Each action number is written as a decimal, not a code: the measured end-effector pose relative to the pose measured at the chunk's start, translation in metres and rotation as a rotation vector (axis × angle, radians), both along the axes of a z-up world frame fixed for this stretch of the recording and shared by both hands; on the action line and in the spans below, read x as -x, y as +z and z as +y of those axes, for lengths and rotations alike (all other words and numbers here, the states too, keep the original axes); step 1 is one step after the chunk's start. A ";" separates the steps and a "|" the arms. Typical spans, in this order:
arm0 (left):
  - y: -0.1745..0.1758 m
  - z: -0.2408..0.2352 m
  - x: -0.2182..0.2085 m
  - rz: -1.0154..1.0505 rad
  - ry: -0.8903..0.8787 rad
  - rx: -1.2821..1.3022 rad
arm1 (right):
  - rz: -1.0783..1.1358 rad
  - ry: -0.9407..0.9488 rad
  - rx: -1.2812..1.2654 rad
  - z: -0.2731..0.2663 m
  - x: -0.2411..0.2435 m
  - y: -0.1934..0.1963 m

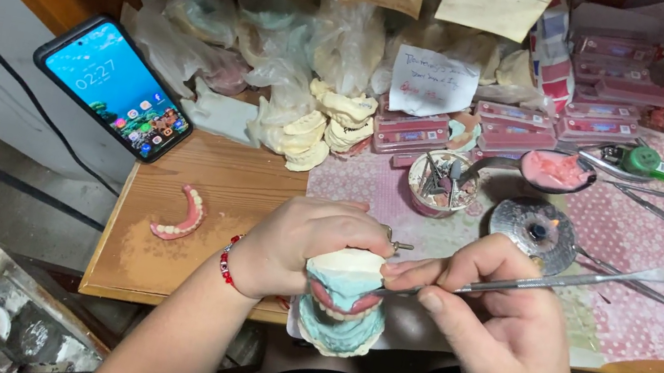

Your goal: Shaping and refining a dental prosthesis model using a hand tool

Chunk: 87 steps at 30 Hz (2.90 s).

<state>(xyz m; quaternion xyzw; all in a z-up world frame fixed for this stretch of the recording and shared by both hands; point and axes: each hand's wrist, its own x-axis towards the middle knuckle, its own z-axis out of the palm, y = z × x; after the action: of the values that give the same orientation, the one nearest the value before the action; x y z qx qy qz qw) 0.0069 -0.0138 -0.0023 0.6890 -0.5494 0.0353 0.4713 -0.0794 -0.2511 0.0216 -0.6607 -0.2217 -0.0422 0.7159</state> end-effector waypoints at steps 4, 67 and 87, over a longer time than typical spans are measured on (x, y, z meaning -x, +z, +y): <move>0.000 -0.002 0.000 0.002 0.002 -0.010 | 0.027 0.010 -0.031 -0.001 -0.003 -0.003; -0.027 0.006 -0.012 0.081 0.217 -0.133 | -0.080 -0.341 -0.374 -0.030 0.001 -0.025; -0.169 0.153 -0.298 1.108 0.127 -0.491 | 0.565 -1.400 0.987 -0.457 0.157 -0.237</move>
<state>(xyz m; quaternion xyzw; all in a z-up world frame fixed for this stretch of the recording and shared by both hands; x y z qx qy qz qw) 0.3052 0.1388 -0.1709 0.7247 -0.1724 -0.4283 0.5115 -0.2369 -0.7081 -0.2154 -0.8625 0.4224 -0.2045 0.1891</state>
